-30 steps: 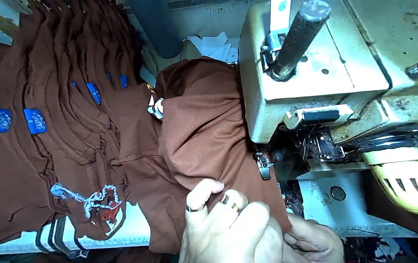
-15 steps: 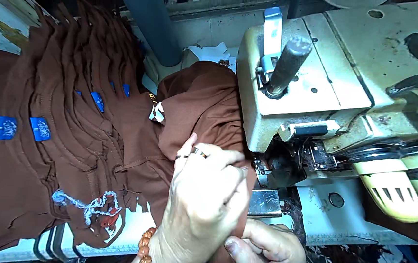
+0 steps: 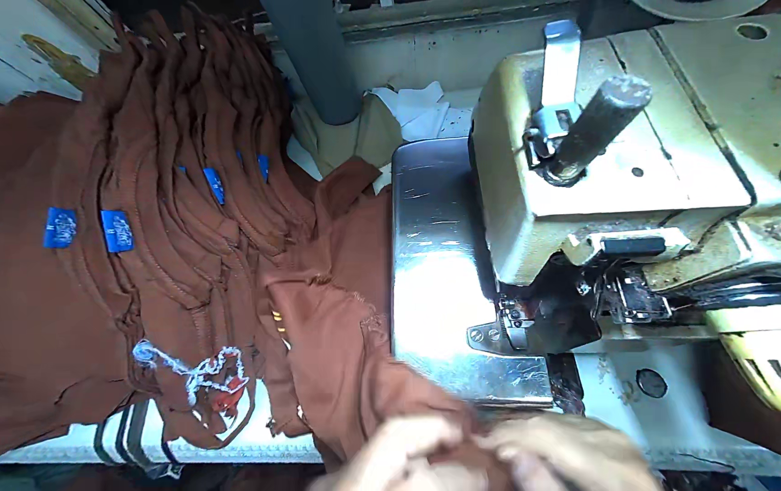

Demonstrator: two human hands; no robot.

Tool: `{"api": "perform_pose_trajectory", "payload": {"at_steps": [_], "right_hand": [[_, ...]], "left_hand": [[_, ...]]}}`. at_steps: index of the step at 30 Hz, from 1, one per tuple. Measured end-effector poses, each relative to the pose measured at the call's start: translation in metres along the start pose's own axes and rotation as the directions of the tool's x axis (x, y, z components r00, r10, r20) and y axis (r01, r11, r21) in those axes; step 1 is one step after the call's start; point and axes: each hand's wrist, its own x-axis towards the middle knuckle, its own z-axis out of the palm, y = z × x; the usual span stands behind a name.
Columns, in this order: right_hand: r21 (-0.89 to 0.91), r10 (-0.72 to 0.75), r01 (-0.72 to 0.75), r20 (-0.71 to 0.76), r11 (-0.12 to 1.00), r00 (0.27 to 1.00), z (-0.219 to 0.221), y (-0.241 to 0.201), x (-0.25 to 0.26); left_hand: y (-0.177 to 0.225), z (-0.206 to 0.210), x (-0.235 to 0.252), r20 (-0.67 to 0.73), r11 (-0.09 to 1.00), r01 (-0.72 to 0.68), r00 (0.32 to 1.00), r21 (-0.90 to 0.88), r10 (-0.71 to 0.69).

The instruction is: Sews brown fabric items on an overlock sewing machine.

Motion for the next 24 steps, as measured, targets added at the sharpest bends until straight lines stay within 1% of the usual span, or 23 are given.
{"api": "perform_pose_trajectory", "payload": {"at_steps": [1,2,3,4,6,8,10,12,14,16,17,18,19,20,21,22,23,24], "right_hand": [[-0.072,0.029,-0.033,-0.056,0.997,0.998,-0.010,0.003,-0.004],[-0.134,0.054,-0.069,-0.115,0.989,0.992,-0.021,0.005,-0.007],[-0.177,0.065,-0.097,-0.178,0.979,0.982,-0.030,0.007,-0.010],[-0.186,0.063,-0.109,-0.240,0.976,0.969,-0.038,0.010,-0.012],[-0.163,0.037,-0.094,-0.320,0.982,0.947,-0.047,0.013,-0.014],[-0.109,0.054,-0.093,-0.323,0.990,0.945,-0.049,0.008,-0.014],[-0.023,0.104,-0.118,-0.326,0.993,0.939,-0.045,0.002,-0.013],[0.000,0.140,-0.149,-0.344,0.989,0.929,-0.043,-0.001,-0.011],[-0.072,0.121,-0.155,-0.348,0.985,0.930,-0.050,-0.001,-0.012],[-0.142,0.075,-0.126,-0.319,0.982,0.945,-0.052,-0.007,-0.011],[-0.175,0.045,-0.096,-0.274,0.980,0.961,-0.051,-0.012,-0.010],[-0.182,0.010,-0.051,-0.216,0.982,0.976,-0.048,-0.019,-0.008],[-0.145,-0.031,0.008,-0.158,0.989,0.987,-0.045,-0.025,-0.006],[-0.065,-0.077,0.071,-0.105,0.995,0.991,-0.040,-0.032,-0.003],[0.040,-0.116,0.119,-0.073,0.992,0.991,-0.034,-0.039,-0.001],[0.127,-0.132,0.139,-0.065,0.982,0.989,-0.028,-0.045,-0.001],[0.190,-0.128,0.140,-0.074,0.972,0.989,-0.022,-0.049,-0.001],[0.230,-0.115,0.134,-0.092,0.964,0.989,-0.014,-0.050,-0.002]], "left_hand": [[-0.003,-0.007,0.001,-0.033,0.997,0.022,0.999,0.079,-0.019],[-0.013,-0.015,0.004,-0.080,0.984,0.053,0.996,0.169,-0.040],[-0.028,-0.020,0.007,-0.112,0.972,0.079,0.992,0.221,-0.055],[-0.046,-0.023,0.009,-0.119,0.969,0.093,0.991,0.227,-0.067],[-0.077,-0.019,0.012,-0.130,0.991,0.087,0.989,0.106,-0.073],[-0.087,-0.014,0.013,-0.162,0.996,0.082,0.983,-0.018,-0.084],[-0.087,-0.015,0.013,-0.202,0.998,0.061,0.977,-0.027,-0.065],[-0.085,-0.026,0.013,-0.255,0.998,0.000,0.967,0.065,0.016],[-0.080,-0.045,0.012,-0.291,0.980,-0.029,0.953,0.198,0.087],[-0.074,-0.055,0.013,-0.319,0.950,-0.038,0.937,0.309,0.141],[-0.065,-0.055,0.013,-0.307,0.935,-0.033,0.940,0.354,0.150],[-0.052,-0.053,0.012,-0.254,0.931,-0.028,0.959,0.363,0.128],[-0.033,-0.048,0.012,-0.149,0.941,-0.032,0.985,0.338,0.086],[-0.012,-0.042,0.012,0.018,0.958,-0.042,0.999,0.283,0.038],[0.006,-0.035,0.013,0.202,0.974,-0.050,0.979,0.222,0.004],[0.014,-0.025,0.015,0.307,0.981,-0.077,0.952,0.180,0.019],[0.014,-0.013,0.015,0.296,0.981,-0.133,0.951,0.145,0.085],[0.016,-0.005,0.017,0.217,0.977,-0.177,0.965,0.117,0.149]]}}
